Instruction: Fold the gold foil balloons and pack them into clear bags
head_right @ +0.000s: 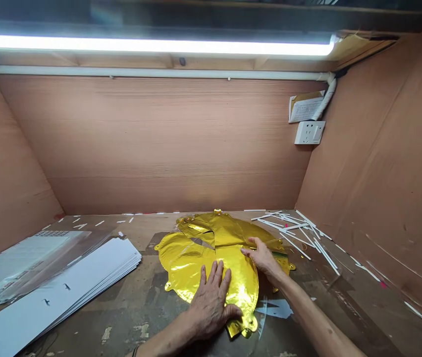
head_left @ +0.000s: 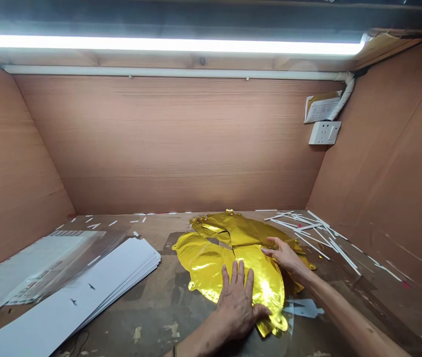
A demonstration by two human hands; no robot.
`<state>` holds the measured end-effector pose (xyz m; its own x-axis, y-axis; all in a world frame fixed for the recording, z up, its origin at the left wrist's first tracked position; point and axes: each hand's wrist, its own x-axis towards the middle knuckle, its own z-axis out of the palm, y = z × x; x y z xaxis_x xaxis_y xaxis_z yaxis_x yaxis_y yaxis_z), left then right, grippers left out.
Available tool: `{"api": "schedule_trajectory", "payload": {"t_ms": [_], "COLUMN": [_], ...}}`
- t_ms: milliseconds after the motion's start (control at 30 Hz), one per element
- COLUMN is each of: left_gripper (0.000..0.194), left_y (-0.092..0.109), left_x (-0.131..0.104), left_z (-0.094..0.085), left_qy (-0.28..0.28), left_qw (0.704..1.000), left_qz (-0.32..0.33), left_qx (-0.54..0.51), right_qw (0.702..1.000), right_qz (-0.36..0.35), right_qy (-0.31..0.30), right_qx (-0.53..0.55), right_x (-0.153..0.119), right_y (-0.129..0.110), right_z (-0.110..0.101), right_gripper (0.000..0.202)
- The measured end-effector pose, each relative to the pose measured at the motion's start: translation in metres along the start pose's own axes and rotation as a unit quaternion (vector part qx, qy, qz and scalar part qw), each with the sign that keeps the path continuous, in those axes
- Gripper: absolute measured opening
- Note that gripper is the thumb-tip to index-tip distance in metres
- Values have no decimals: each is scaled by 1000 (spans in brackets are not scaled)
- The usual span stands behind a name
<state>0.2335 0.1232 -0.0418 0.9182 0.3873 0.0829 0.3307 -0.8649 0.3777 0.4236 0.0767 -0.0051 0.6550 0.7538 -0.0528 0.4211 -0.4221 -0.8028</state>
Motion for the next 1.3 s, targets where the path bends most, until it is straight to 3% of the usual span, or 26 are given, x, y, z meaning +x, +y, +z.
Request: {"api": "schedule_trajectory", "payload": {"t_ms": [67,167,300,367,433,500,600,700,867,933,967,1000,1067,1100,1167,1233,1300], "left_gripper": [74,71,54,52,52,49,50,57,31,26,24,22,19,19,18,18,15], "left_y": [0,-3,-14,-15,-13,-9,-9,-19,-26,-19,-14,-8,5,11,22,30,34], "left_x": [3,7,10,7,0,-9,-20,-24,-7,3,9,13,23,27,35,39,36], "left_z": [-3,-13,-29,-33,-34,-33,-32,-30,-27,-31,-35,-41,-57,-67,-90,-116,-144], "left_qy": [7,62,172,184,185,195,178,127,145,161,169,175,192,206,239,283,353], "left_qw": [999,984,920,888,881,906,956,967,956,950,947,944,939,938,934,928,910], "left_qz": [-25,-69,-80,-100,-95,-42,106,221,239,247,252,257,264,263,256,241,208], "left_qx": [-33,-155,-342,-410,-425,-373,-207,-28,93,104,108,110,104,95,69,21,-63], "right_qw": [997,985,968,962,959,959,964,973,994,994,986,957,861,809,741,707,697], "right_qz": [13,47,76,79,74,65,52,42,2,-72,-130,-220,-342,-367,-371,-379,-393], "right_qy": [-29,-45,-32,-29,-28,-25,-17,-9,32,80,103,122,111,99,90,107,131], "right_qx": [73,159,235,260,274,276,262,225,108,29,-30,-145,-359,-448,-552,-588,-585], "right_x": [-9,-23,-26,-22,-20,-18,-16,-15,-33,-56,-71,-86,-113,-123,-132,-129,-119], "right_y": [-3,-7,-13,-19,-27,-35,-43,-40,-42,-57,-67,-78,-100,-110,-127,-143,-164], "right_z": [-2,-4,-8,-10,-11,-12,-11,-10,-23,-33,-37,-40,-44,-45,-48,-56,-69], "right_gripper": [54,51,38,34,29,26,23,23,22,30,35,40,35,24,8,19,22]}}
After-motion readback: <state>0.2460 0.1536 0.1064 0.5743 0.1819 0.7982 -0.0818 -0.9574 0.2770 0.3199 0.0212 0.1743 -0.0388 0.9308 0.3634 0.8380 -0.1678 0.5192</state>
